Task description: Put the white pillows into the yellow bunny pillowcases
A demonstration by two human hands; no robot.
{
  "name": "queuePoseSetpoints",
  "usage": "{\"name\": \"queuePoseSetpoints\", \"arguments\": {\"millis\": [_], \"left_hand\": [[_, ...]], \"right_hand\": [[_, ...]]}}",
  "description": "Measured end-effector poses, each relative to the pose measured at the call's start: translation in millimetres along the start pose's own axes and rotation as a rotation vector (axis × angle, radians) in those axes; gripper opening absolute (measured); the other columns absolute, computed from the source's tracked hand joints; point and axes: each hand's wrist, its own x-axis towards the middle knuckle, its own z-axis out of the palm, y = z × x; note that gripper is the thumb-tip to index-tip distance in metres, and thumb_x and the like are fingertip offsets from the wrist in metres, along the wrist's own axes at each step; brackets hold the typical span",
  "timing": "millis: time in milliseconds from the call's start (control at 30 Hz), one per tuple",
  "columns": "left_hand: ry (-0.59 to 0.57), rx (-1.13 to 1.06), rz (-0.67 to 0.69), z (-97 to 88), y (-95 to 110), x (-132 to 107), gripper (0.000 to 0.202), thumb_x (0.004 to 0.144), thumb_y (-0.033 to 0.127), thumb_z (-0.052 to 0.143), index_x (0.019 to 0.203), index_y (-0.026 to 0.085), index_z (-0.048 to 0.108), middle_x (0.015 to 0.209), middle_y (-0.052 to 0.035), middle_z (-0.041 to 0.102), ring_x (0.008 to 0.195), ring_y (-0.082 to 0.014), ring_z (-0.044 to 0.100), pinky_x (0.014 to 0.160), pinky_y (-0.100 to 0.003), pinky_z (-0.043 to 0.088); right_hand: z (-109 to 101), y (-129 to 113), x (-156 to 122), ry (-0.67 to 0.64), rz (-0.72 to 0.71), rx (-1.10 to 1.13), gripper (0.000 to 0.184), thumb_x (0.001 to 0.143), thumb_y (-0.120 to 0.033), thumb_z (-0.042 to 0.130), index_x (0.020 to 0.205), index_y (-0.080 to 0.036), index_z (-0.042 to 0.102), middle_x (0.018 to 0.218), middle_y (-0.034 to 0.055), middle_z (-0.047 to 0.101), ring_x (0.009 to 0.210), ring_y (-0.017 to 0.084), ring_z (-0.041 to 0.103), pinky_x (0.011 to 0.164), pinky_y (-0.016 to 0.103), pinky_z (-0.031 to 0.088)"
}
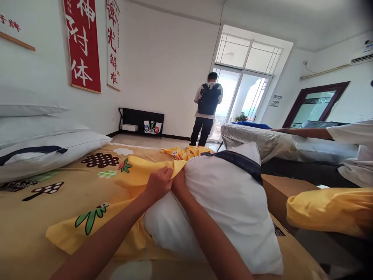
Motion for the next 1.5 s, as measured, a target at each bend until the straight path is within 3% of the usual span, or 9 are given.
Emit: {"name": "queuePoseSetpoints", "arguments": {"millis": [133,267,400,600,767,933,1067,1200,1500], "left_hand": [[-0.064,-0.135,-0.071,11.3,-3.2,-1.8,0.013,0.087,0.016,0.046,0.085,0.018,0.058,0.082,-0.0064,0.063,0.08,-0.0204,0.06,0.07,-0.029,0.043],[-0.278,-0.351,-0.184,60.5,-23.6,-30.6,0.018,0.091,0.023,0.042,0.088,0.017,0.059,0.091,-0.0099,0.064,0.09,-0.023,0.059,0.078,-0.031,0.043],[-0.427,-0.513,-0.313,103.5,-38.6,-46.2,0.016,0.088,0.027,0.049,0.082,0.016,0.059,0.082,-0.0071,0.065,0.078,-0.0199,0.059,0.07,-0.028,0.042],[-0.32,-0.561,-0.407,71.6,-54.4,-5.7,0.028,0.086,0.036,0.047,0.064,0.018,0.045,0.063,0.0034,0.048,0.062,-0.0119,0.044,0.058,-0.023,0.033],[-0.163,-0.729,-0.501,33.7,-54.5,51.4,0.029,0.076,0.028,0.057,0.057,0.019,0.036,0.057,0.0063,0.037,0.058,-0.0096,0.037,0.056,-0.024,0.027],[-0.202,-0.509,-0.429,81.4,-66.0,42.9,0.024,0.08,0.024,0.057,0.062,0.019,0.041,0.059,0.0047,0.043,0.06,-0.0116,0.039,0.057,-0.026,0.026],[-0.412,-0.372,-0.484,123.1,-68.2,-3.5,0.021,0.089,0.025,0.048,0.068,0.019,0.046,0.066,0.0009,0.052,0.065,-0.0147,0.048,0.061,-0.027,0.032],[-0.384,-0.281,-0.353,126.1,-55.3,-13.8,0.011,0.089,0.023,0.049,0.08,0.019,0.052,0.083,-0.0039,0.061,0.08,-0.0186,0.055,0.073,-0.029,0.041],[-0.304,-0.102,-0.154,79.7,-36.8,-5.9,0.017,0.093,0.023,0.043,0.091,0.016,0.059,0.097,-0.0109,0.061,0.096,-0.0248,0.054,0.085,-0.04,0.046]], "right_hand": [[-22.7,4.1,-64.0,-0.098,-0.125,0.004,0.037,0.092,-0.016,0.044,0.127,-0.013,0.058,0.135,0.015,0.056,0.128,0.025,0.047,0.106,0.037,0.037],[-43.1,8.5,-173.2,-0.083,-0.372,0.001,0.045,0.091,-0.02,0.046,0.135,-0.016,0.052,0.146,0.0138,0.047,0.136,0.026,0.039,0.106,0.04,0.035],[-20.3,23.6,-227.7,-0.008,-0.382,-0.133,0.056,0.089,-0.022,0.048,0.145,-0.02,0.042,0.147,0.0148,0.045,0.136,0.028,0.039,0.104,0.043,0.03],[20.6,55.1,-150.4,0.122,-0.266,-0.002,0.056,0.084,-0.004,0.044,0.136,-0.024,0.053,0.144,0.009,0.05,0.133,0.024,0.044,0.098,0.039,0.029],[3.3,23.0,-57.7,-0.103,-0.356,0.231,0.043,0.087,-0.008,0.048,0.121,-0.026,0.065,0.132,0.0055,0.062,0.12,0.022,0.056,0.092,0.035,0.033],[23.6,19.5,3.3,-0.455,-0.313,0.444,0.025,0.088,-0.021,0.051,0.097,-0.019,0.075,0.104,0.0093,0.074,0.098,0.024,0.065,0.088,0.033,0.039],[91.3,65.1,5.7,-0.799,-0.166,1.048,0.028,0.075,-0.024,0.058,0.095,-0.017,0.076,0.101,0.0045,0.075,0.098,0.024,0.066,0.091,0.033,0.045],[132.2,91.6,-12.4,-0.819,0.026,1.49,0.028,0.067,-0.028,0.067,0.092,-0.021,0.077,0.104,0.0019,0.074,0.106,0.024,0.064,0.102,0.036,0.042],[98.0,86.2,-11.2,-0.773,-0.203,1.558,0.024,0.078,-0.022,0.062,0.097,-0.022,0.077,0.112,0.0025,0.072,0.107,0.023,0.063,0.101,0.037,0.045]]}}
